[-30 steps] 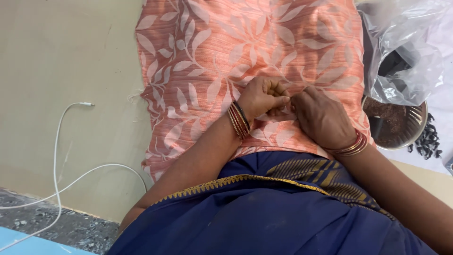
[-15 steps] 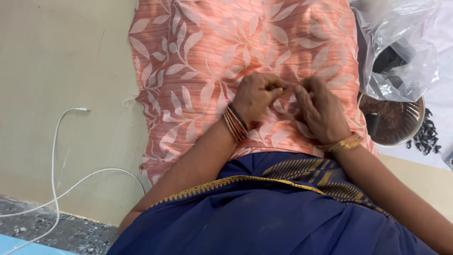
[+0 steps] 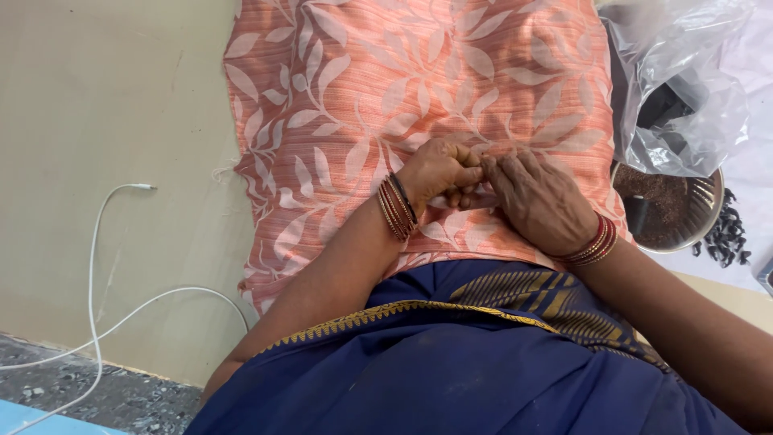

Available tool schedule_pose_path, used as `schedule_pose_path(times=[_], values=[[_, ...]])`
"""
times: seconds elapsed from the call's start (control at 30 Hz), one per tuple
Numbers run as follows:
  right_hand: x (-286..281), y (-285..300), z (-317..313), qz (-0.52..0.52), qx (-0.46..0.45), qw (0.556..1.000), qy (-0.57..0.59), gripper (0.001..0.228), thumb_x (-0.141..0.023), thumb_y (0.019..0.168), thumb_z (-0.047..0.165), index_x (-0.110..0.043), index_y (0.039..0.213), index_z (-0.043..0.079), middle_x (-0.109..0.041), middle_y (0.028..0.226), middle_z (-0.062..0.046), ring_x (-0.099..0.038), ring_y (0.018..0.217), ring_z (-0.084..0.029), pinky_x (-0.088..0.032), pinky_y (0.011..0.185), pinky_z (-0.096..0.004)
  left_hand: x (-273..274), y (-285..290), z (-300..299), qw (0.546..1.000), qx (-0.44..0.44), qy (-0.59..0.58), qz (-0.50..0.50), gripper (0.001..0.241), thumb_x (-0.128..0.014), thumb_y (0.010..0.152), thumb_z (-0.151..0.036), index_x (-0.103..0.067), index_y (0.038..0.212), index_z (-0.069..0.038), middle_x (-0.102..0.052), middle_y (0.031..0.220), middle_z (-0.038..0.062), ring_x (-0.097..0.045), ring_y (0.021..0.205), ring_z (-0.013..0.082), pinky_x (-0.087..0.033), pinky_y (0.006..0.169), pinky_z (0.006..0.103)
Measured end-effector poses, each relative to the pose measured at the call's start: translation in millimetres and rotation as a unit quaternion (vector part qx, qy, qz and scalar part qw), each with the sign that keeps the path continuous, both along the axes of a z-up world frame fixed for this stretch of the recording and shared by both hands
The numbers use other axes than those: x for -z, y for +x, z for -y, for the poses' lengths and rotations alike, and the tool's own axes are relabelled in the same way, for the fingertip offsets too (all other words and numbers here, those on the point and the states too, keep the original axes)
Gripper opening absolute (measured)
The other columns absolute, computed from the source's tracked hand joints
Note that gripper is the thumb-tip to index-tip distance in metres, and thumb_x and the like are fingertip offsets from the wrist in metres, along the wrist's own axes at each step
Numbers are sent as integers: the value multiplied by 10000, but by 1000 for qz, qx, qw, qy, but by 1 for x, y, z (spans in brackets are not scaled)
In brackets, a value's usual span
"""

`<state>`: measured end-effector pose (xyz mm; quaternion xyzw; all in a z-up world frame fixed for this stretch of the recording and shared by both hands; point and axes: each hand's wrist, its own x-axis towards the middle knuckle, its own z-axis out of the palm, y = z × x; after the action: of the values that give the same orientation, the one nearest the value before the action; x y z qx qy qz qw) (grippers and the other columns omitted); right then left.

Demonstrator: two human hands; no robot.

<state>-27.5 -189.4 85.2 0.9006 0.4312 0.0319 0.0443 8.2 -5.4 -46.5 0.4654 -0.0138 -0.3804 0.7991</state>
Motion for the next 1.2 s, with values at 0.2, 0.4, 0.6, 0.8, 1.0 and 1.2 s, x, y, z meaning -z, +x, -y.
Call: schedule_pose_path(times=[0.2,0.4,0.6,0.8,1.0,1.2], values=[[5,3,-2,-118,91,985,84,171,-628,924,174,-631,1000,21,-611,917,-134,-629,915,-325,-516,812,-424,-16,-5,0,995,-29,22,88,44,-730,890,-26,-703,887,8,-740,729,104,-686,565,154,-549,480,281],[31,22,27,-486,338,730,342,166,-525,981,173,-689,962,150,-594,702,73,-504,583,-86,-445,526,-287,-69,-13,-5,793,-150,252,534,204,-843,772,-112,-690,888,-42,-720,848,131,-706,830,302,-565,723,412],[34,28,35,-722,420,327,442,261,-558,1021,266,-500,800,140,-364,624,71,-292,445,-38,-251,334,-205,-73,-13,-3,784,-180,235,546,144,-760,844,-67,-717,981,-55,-743,899,103,-711,845,250,-584,740,377],[-15,-1,-5,-356,386,738,425,191,-532,1075,252,-579,1099,69,-583,749,-23,-590,567,-124,-482,487,-270,-28,-5,3,972,-140,117,151,77,-711,886,-29,-737,949,6,-706,722,18,-604,544,72,-526,494,253],[-17,-8,-6,-108,65,987,101,536,-662,878,83,-588,1407,41,-615,1214,-129,-692,907,-282,-556,696,-392,-9,-6,2,992,-50,-107,-55,166,-576,790,114,-684,873,20,-629,647,54,-535,460,115,-485,436,266],[1,1,10,-65,4,995,74,611,-706,804,192,-582,1367,-10,-594,1182,-144,-663,984,-298,-547,802,-385,-13,-7,-1,991,-47,-80,-92,69,-672,880,74,-666,822,37,-710,723,89,-619,483,156,-532,456,264]])
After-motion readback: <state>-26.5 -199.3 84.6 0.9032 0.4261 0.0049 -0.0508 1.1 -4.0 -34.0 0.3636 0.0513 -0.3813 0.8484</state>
